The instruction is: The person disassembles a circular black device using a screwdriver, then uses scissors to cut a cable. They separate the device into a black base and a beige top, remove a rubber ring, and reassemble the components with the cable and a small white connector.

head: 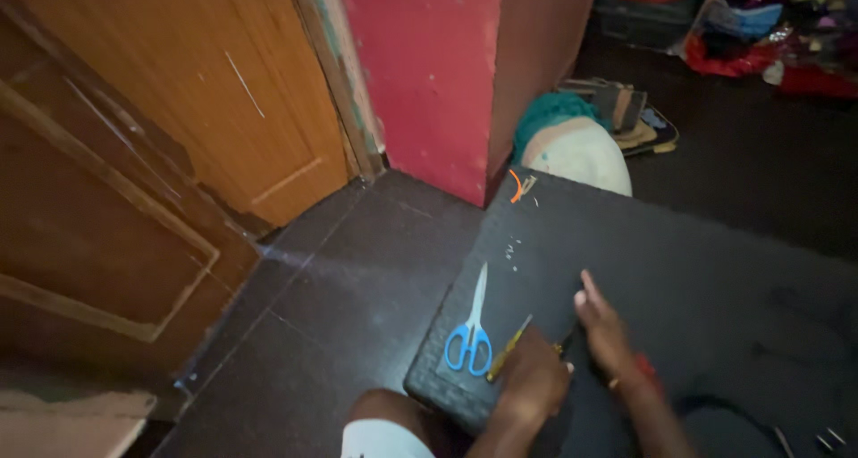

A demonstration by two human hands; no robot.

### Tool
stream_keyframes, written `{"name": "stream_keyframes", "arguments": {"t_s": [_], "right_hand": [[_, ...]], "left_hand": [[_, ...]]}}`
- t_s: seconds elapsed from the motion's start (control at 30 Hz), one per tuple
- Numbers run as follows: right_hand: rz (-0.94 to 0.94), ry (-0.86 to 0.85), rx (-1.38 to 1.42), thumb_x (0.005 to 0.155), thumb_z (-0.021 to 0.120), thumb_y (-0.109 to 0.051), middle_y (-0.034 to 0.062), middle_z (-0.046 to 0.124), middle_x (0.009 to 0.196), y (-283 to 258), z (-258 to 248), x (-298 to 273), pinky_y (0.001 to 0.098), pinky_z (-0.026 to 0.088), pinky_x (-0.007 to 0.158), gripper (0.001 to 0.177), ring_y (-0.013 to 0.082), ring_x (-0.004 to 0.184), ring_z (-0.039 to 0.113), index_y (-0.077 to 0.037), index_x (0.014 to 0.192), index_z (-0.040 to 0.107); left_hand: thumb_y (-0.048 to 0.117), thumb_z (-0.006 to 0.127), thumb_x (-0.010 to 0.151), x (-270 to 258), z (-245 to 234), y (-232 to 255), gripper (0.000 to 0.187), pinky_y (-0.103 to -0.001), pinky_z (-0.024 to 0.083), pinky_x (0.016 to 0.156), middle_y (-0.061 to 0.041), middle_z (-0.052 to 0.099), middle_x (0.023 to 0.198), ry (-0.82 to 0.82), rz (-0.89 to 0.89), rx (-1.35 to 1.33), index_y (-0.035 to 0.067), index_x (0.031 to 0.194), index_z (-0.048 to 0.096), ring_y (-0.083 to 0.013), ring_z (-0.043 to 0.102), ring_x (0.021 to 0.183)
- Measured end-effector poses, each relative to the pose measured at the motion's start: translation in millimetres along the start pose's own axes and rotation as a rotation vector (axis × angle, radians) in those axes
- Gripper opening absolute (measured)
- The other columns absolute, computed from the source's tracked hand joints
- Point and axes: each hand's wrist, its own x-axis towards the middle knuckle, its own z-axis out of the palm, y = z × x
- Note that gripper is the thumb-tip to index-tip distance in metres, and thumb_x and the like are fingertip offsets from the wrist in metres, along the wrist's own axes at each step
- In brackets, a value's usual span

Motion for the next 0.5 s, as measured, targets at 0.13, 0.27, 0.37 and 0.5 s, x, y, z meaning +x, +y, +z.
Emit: {"name": "stream_keyframes", "arguments": {"t_s": [0.13,0.27,0.37,0.5], "right_hand": [[0.113,0.083,-0.160,0.097,0.053,-0.037,0.0173,0.038,0.162,-31.3,12.1,-89.7,0.0391,0.025,0.120,0.069,0.0318,0.152,0.032,-0.015,0.160,0.033],[0.004,0.191,-0.281,0.100,0.048,-0.027,0.0219,0.022,0.168,-41.3,11.7,-129.5,0.0442,0.021,0.120,0.065,0.0376,0.152,0.023,-0.007,0.158,0.030],[-0.142,0.194,-0.376,0.101,0.052,-0.024,0.0218,0.027,0.167,-34.2,14.9,-140.1,0.0475,0.020,0.125,0.062,0.0377,0.155,0.026,-0.005,0.158,0.036],[-0.179,0.144,-0.741,0.086,0.067,-0.024,0.0232,0.023,0.166,-26.5,20.7,-135.5,0.0502,0.020,0.123,0.076,0.0385,0.154,0.023,-0.004,0.152,0.037]], "left_hand": [[0.022,0.061,0.096,21.9,30.3,-13.5,0.047,-0.050,0.058,0.093,-0.035,0.067,0.111,-0.006,0.223,0.044,-0.011,0.127,0.048,-0.0473,0.072,0.104],[0.024,0.069,0.093,40.3,57.7,-37.1,0.046,-0.048,0.049,0.102,-0.036,0.064,0.117,0.103,0.522,0.230,-0.012,0.120,0.059,-0.0487,0.062,0.115],[0.021,0.073,0.085,36.7,46.3,-41.5,0.043,-0.047,0.049,0.103,-0.033,0.066,0.118,0.073,0.603,0.269,-0.006,0.118,0.066,-0.0464,0.062,0.115],[0.022,0.076,0.080,28.9,3.1,-36.5,0.039,-0.046,0.049,0.099,-0.025,0.070,0.117,0.403,0.666,0.205,0.003,0.113,0.071,-0.0401,0.065,0.113]]}}
